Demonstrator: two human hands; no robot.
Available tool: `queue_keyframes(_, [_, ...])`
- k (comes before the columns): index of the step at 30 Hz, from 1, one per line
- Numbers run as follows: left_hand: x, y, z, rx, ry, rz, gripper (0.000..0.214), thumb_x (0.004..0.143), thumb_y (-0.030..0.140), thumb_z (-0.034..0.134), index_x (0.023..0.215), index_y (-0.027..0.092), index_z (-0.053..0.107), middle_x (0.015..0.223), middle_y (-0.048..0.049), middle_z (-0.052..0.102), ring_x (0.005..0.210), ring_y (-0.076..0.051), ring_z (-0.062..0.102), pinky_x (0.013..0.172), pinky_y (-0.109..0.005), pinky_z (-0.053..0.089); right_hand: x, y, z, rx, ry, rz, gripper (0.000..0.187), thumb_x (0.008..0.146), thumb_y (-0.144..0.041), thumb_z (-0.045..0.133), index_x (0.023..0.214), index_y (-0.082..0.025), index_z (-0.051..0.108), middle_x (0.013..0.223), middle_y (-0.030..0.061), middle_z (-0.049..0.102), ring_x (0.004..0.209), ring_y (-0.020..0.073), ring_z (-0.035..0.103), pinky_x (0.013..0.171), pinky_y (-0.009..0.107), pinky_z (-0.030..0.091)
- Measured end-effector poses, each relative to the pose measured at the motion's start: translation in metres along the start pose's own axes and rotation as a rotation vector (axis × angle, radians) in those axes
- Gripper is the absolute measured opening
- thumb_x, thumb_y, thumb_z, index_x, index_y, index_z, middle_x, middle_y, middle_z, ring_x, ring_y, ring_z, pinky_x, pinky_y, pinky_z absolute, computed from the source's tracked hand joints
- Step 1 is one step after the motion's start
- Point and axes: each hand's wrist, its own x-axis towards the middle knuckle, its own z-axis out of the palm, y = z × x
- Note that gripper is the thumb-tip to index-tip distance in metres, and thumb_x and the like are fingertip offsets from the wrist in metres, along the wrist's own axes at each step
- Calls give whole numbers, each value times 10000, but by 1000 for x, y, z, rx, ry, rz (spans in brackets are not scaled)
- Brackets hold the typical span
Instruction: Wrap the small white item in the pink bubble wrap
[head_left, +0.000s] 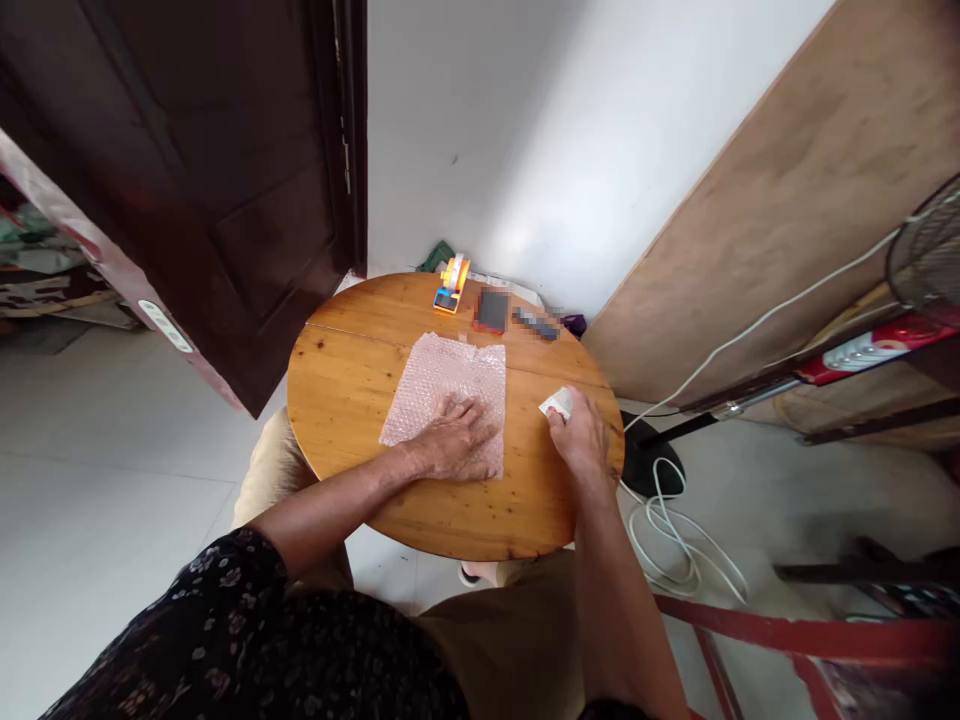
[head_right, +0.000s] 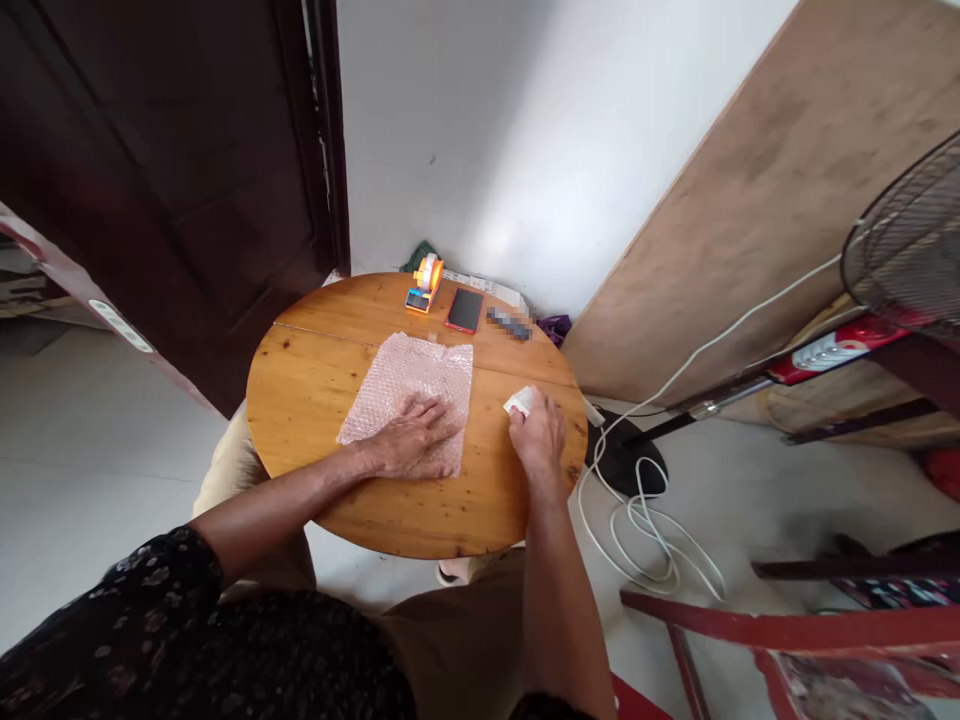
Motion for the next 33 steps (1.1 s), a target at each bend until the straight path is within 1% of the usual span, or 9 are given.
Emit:
queue_keyframes(3, [0, 0, 0, 5, -1, 5, 779, 906, 620, 540, 1538, 182, 411, 1657, -225, 248, 1537, -438, 194, 1205, -683, 73, 2, -12, -3, 329, -3, 3, 522, 784, -394, 636, 1259, -178, 635, 1168, 144, 707, 1034, 320, 657, 938, 481, 517])
queue_keyframes(6, [1, 1, 0, 2, -2, 3, 777, 912, 627, 520, 1539, 182, 403, 1651, -218, 270, 1542, -434, 177, 1201, -686, 79, 2, -48, 3, 717, -34, -139, 566, 768, -456, 673, 1268, -198, 613, 1150, 104, 722, 986, 265, 681, 911, 428, 547])
queue_keyframes(11, [-1, 12, -8, 41, -1, -31, 760, 916, 602, 536, 1511, 138, 439, 1633, -230, 301, 1535, -437, 190, 1212, -649, 144, 13, -100, 42, 999, -275, -250, 572, 722, -481, 718, 1221, -218, 621, 1202, 93, 713, 1090, 257, 675, 964, 403, 545])
queue_keyframes(15, [-23, 18, -30, 16, 40, 83, 581, 934, 581, 528, 1292, 136, 636, 1380, -183, 605, 1357, -367, 491, 1164, -527, 342, 19, -100, 71, 1002, -377, -187, 620, 690, -544, 740, 1201, -214, 621, 1187, 108, 711, 1109, 285, 672, 961, 438, 551])
queue_keyframes(17, [-38, 8, -39, -26, 126, 26, 448, 981, 511, 471, 1212, 184, 671, 1203, -130, 692, 1161, -295, 626, 1079, -477, 442, 17, -94, 78, 970, -397, -228, 649, 673, -527, 772, 1225, -224, 613, 1190, 101, 709, 1121, 287, 666, 971, 444, 544])
queue_keyframes(21, [-56, -34, -38, 7, 288, -303, 460, 873, 383, 667, 1267, 150, 633, 1346, -173, 624, 1297, -333, 550, 1130, -499, 416, 9, -88, 78, 913, -467, -296, 624, 655, -425, 793, 1219, -228, 613, 1107, 76, 729, 1013, 253, 702, 935, 428, 557])
queue_keyframes(24, [-59, -57, -24, 5, 238, -314, 706, 839, 502, 694, 1401, 105, 538, 1528, -209, 478, 1447, -370, 405, 1219, -528, 302, 6, -91, 69, 877, -481, -305, 507, 669, -398, 772, 1124, -223, 637, 1020, 57, 742, 920, 240, 716, 868, 410, 571])
queue_keyframes(29, [-58, -57, -14, 20, 250, -334, 757, 840, 574, 657, 1444, 141, 510, 1545, -186, 468, 1457, -362, 394, 1224, -529, 276, -1, -98, 51, 861, -333, -329, 448, 701, -415, 767, 1092, -239, 636, 1034, 53, 741, 903, 230, 703, 852, 395, 562])
queue_keyframes(33, [-59, -53, -16, 55, 262, -337, 760, 846, 578, 643, 1442, 124, 511, 1534, -193, 478, 1450, -366, 395, 1215, -528, 282, -8, -98, 49, 690, -385, -433, 377, 733, -346, 717, 1087, -236, 647, 1010, 40, 735, 899, 231, 685, 852, 393, 554])
